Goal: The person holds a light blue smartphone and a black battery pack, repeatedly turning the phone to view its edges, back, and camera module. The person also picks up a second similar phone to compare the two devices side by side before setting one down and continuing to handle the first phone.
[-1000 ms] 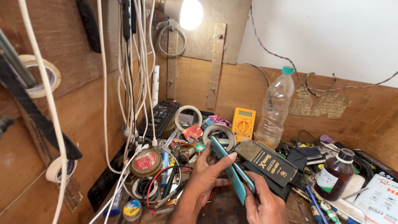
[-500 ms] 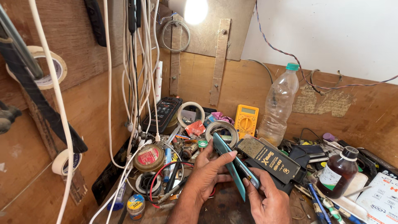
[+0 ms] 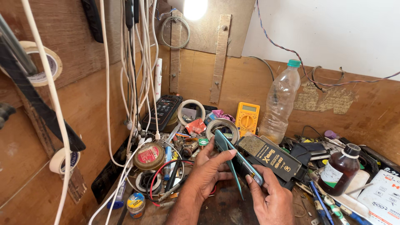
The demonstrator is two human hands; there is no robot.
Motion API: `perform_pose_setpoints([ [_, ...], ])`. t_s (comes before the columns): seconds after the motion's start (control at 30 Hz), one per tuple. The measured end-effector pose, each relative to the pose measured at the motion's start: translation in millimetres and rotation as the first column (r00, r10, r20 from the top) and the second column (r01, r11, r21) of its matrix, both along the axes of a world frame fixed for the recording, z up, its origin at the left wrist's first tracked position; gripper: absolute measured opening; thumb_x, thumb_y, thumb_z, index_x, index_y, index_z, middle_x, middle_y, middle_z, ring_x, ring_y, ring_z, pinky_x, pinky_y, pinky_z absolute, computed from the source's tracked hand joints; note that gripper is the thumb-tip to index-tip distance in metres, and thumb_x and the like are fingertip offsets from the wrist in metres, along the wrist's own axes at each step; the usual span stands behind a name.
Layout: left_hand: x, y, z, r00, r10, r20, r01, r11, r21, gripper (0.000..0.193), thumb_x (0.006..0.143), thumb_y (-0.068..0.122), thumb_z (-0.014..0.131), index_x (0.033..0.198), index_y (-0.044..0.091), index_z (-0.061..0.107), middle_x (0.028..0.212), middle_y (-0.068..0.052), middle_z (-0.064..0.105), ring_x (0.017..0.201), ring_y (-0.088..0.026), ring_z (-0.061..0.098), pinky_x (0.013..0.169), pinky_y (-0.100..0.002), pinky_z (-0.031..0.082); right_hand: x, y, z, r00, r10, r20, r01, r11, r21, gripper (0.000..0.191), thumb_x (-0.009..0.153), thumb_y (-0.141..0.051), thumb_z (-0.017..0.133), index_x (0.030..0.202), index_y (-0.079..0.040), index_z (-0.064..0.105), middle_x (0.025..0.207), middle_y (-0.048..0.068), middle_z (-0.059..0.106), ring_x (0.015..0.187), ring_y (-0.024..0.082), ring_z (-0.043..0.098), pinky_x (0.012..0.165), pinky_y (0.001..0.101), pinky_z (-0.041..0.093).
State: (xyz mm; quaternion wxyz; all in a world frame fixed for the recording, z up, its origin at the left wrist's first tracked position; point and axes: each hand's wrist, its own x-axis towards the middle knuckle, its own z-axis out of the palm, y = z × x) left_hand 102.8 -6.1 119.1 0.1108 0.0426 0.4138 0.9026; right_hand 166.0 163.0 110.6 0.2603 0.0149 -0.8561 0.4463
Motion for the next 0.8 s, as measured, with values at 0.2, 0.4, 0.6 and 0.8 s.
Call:
perform_pose_setpoints([
  [0.2, 4, 1, 1, 1.0, 0.014, -0.016, -0.015, 1.0, -0.021, 0.07, 0.076, 0.015, 0.082, 0.139, 0.011, 0.052, 0.105, -0.009, 0.071, 0.084, -0.025, 0.073, 0.07, -0.046, 0.064, -5, 5, -13, 0.998, 0.027, -0.052, -0.028, 0.999, -0.026, 0.028, 0.087, -0.011, 0.072, 0.115, -0.009, 0.07, 0.079, 0.009, 0.079, 0.077, 0.01, 0.08, 0.066, 0.0288, 0.061],
  [0.4, 13, 8, 13, 0.992, 0.12, -0.04, -0.126, 0.973, -0.193, 0.086, 0.073, 0.028, 0.084, 0.147, 0.017, 0.041, 0.111, -0.007, 0.071, 0.092, -0.018, 0.071, 0.07, -0.04, 0.063, -16, 15, -22, 0.991, 0.099, -0.087, -0.1, 0.995, -0.012, 0.032, 0.087, -0.005, 0.069, 0.119, -0.006, 0.067, 0.083, 0.009, 0.081, 0.082, 0.009, 0.079, 0.07, 0.0264, 0.061],
  [0.6, 13, 8, 21, 0.978, 0.196, 0.072, -0.18, 0.965, -0.189, 0.086, 0.075, 0.046, 0.081, 0.146, 0.017, 0.042, 0.108, -0.005, 0.066, 0.094, -0.016, 0.066, 0.072, -0.037, 0.056, -25, 22, -28, 0.994, 0.096, -0.043, -0.104, 0.951, -0.291, 0.037, 0.087, 0.001, 0.067, 0.125, 0.002, 0.066, 0.094, 0.017, 0.082, 0.085, 0.019, 0.079, 0.076, 0.0298, 0.061],
  [0.8, 12, 11, 18, 0.966, 0.239, 0.095, -0.234, 0.97, -0.061, 0.057, 0.087, 0.058, 0.061, 0.122, 0.014, 0.064, 0.108, -0.002, 0.07, 0.097, -0.011, 0.066, 0.086, -0.035, 0.052, -39, 26, -22, 0.957, 0.242, 0.162, -0.024, 0.62, -0.784, 0.038, 0.098, -0.007, 0.054, 0.134, 0.004, 0.055, 0.112, 0.028, 0.073, 0.094, 0.038, 0.076, 0.077, 0.0579, 0.061],
])
